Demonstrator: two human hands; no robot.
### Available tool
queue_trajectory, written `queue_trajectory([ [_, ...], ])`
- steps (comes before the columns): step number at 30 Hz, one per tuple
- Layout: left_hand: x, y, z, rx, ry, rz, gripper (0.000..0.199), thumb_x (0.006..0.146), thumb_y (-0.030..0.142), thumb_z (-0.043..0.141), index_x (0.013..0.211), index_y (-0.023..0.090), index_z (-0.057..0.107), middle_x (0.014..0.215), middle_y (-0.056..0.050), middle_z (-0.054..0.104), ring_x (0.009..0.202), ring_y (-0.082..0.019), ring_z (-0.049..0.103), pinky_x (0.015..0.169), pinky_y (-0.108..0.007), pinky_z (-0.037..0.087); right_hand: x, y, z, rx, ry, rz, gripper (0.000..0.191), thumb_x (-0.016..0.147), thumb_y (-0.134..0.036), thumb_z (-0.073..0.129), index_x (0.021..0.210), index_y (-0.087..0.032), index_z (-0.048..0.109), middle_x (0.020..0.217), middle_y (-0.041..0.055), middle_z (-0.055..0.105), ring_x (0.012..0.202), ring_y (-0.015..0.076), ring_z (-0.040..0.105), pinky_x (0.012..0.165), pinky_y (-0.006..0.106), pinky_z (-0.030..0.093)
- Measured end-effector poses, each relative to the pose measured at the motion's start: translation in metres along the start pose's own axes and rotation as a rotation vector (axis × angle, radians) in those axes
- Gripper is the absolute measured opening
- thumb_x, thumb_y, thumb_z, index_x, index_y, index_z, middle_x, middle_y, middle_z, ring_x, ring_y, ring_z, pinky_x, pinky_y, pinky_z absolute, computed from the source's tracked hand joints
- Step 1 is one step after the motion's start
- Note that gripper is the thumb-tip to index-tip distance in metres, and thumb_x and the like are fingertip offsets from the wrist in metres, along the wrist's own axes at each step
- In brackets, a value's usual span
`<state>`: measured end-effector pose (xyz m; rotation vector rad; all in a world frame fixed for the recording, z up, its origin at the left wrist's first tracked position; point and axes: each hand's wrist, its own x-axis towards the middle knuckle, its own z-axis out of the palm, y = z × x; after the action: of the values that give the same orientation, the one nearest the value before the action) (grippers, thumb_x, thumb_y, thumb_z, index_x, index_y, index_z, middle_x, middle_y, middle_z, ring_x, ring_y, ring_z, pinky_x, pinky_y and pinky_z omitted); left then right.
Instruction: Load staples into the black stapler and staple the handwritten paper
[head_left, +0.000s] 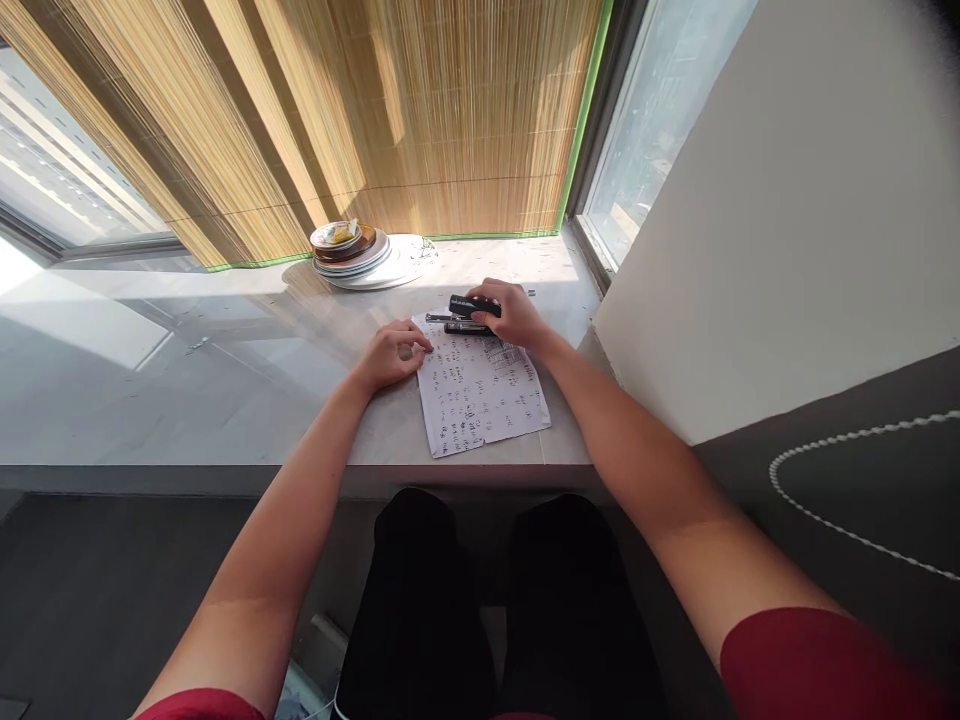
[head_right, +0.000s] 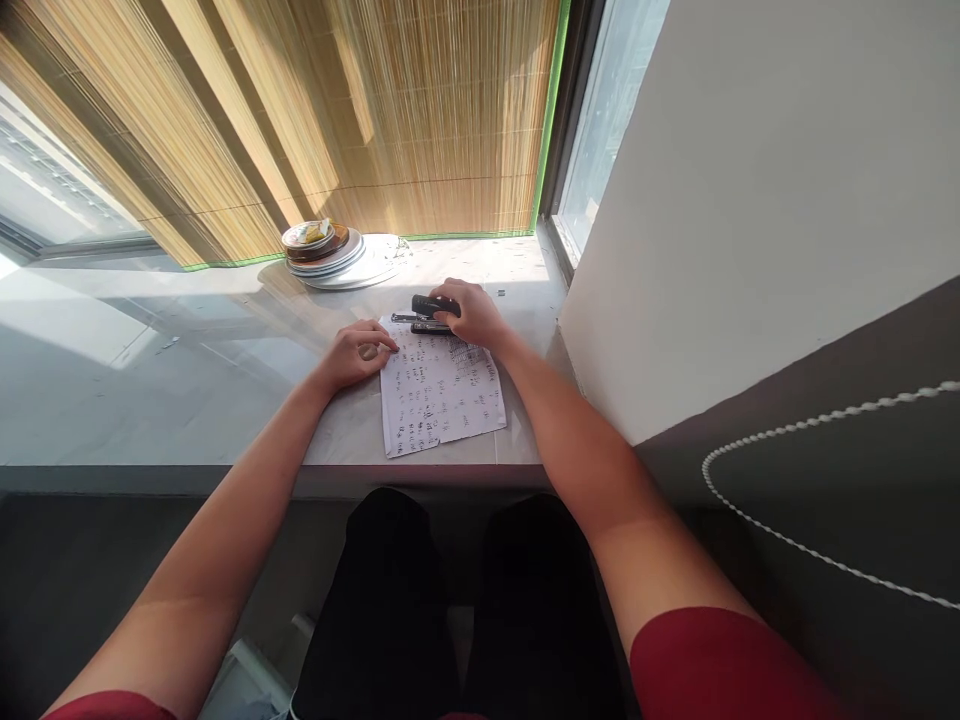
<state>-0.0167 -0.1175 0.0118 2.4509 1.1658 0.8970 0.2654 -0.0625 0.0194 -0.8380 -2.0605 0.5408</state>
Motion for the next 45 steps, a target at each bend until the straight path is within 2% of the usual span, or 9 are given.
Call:
queue_trajectory([
  [7,0.002,-0.001,0.000,0.005,-0.052,0.052,0.009,0.088,0.023,0.066,0.087,0.023,0.075,0.105,-0.006,0.074,0.100,-0.024,0.064,0.099,-0.042,0.048,0.000,-0.001,0.000,0.000,-0.030,-0.035,0.025,0.085,-0.027,0.068,0.108,-0.019,0.074,0.100,0.0078,0.069,0.088,0.0230,0.060,0.082,0.037,0.044],
  [9,0.002,-0.002,0.001,0.010,-0.016,0.037,0.010,0.092,0.024,0.063,0.091,0.022,0.073,0.103,-0.007,0.075,0.096,-0.023,0.063,0.093,-0.040,0.049,0.000,-0.001,0.001,0.004,-0.039,-0.044,0.025,0.085,-0.027,0.068,0.107,-0.019,0.073,0.100,0.0076,0.069,0.088,0.0230,0.059,0.082,0.037,0.044],
  [13,0.002,-0.001,0.003,0.008,0.163,-0.056,0.012,0.097,0.026,0.057,0.101,0.021,0.068,0.090,-0.004,0.074,0.079,-0.018,0.061,0.077,-0.034,0.047,-0.002,-0.006,0.002,0.022,-0.092,-0.093,0.023,0.085,-0.027,0.067,0.107,-0.020,0.073,0.097,0.0064,0.068,0.088,0.0221,0.058,0.082,0.036,0.043],
  [17,0.003,0.000,0.003,-0.027,0.215,-0.074,0.017,0.101,0.031,0.054,0.108,0.023,0.068,0.082,-0.001,0.073,0.071,-0.016,0.058,0.070,-0.031,0.043,-0.003,-0.010,0.004,0.040,-0.128,-0.118,0.023,0.086,-0.028,0.067,0.107,-0.020,0.072,0.097,0.0055,0.067,0.086,0.0210,0.057,0.081,0.035,0.043],
  [24,0.003,-0.002,0.004,0.004,0.222,-0.068,0.020,0.090,0.031,0.071,0.108,0.022,0.073,0.090,-0.003,0.071,0.073,-0.016,0.057,0.069,-0.032,0.045,-0.003,-0.011,0.004,0.049,-0.119,-0.123,0.023,0.085,-0.026,0.067,0.106,-0.020,0.073,0.094,0.0050,0.066,0.084,0.0204,0.058,0.080,0.034,0.042],
  [28,0.005,-0.001,0.003,0.014,0.219,-0.052,0.014,0.093,0.027,0.068,0.104,0.023,0.075,0.088,-0.004,0.069,0.078,-0.018,0.059,0.072,-0.033,0.046,-0.004,-0.014,0.003,0.055,-0.126,-0.115,0.023,0.084,-0.025,0.066,0.105,-0.020,0.073,0.095,0.0049,0.067,0.084,0.0199,0.057,0.079,0.034,0.042],
  [34,0.007,-0.003,0.004,-0.015,0.176,-0.032,0.019,0.095,0.038,0.067,0.103,0.022,0.074,0.104,-0.008,0.073,0.085,-0.019,0.062,0.069,-0.033,0.046,-0.004,-0.014,0.003,0.056,-0.147,-0.101,0.023,0.086,-0.027,0.066,0.107,-0.021,0.072,0.096,0.0047,0.066,0.085,0.0200,0.056,0.081,0.035,0.042],
  [40,0.006,-0.007,0.006,0.028,0.159,-0.019,0.020,0.094,0.040,0.070,0.105,0.024,0.073,0.094,-0.005,0.074,0.083,-0.019,0.063,0.076,-0.034,0.048,-0.004,-0.014,0.003,0.064,-0.148,-0.111,0.023,0.085,-0.024,0.066,0.107,-0.021,0.072,0.095,0.0048,0.065,0.086,0.0203,0.057,0.081,0.035,0.042],
  [45,0.005,-0.005,0.005,0.068,0.183,-0.015,0.018,0.090,0.040,0.075,0.098,0.024,0.072,0.087,-0.002,0.070,0.080,-0.019,0.060,0.079,-0.034,0.047,-0.004,-0.017,0.003,0.068,-0.153,-0.106,0.022,0.085,-0.025,0.066,0.106,-0.021,0.072,0.095,0.0046,0.065,0.086,0.0202,0.056,0.081,0.035,0.043],
])
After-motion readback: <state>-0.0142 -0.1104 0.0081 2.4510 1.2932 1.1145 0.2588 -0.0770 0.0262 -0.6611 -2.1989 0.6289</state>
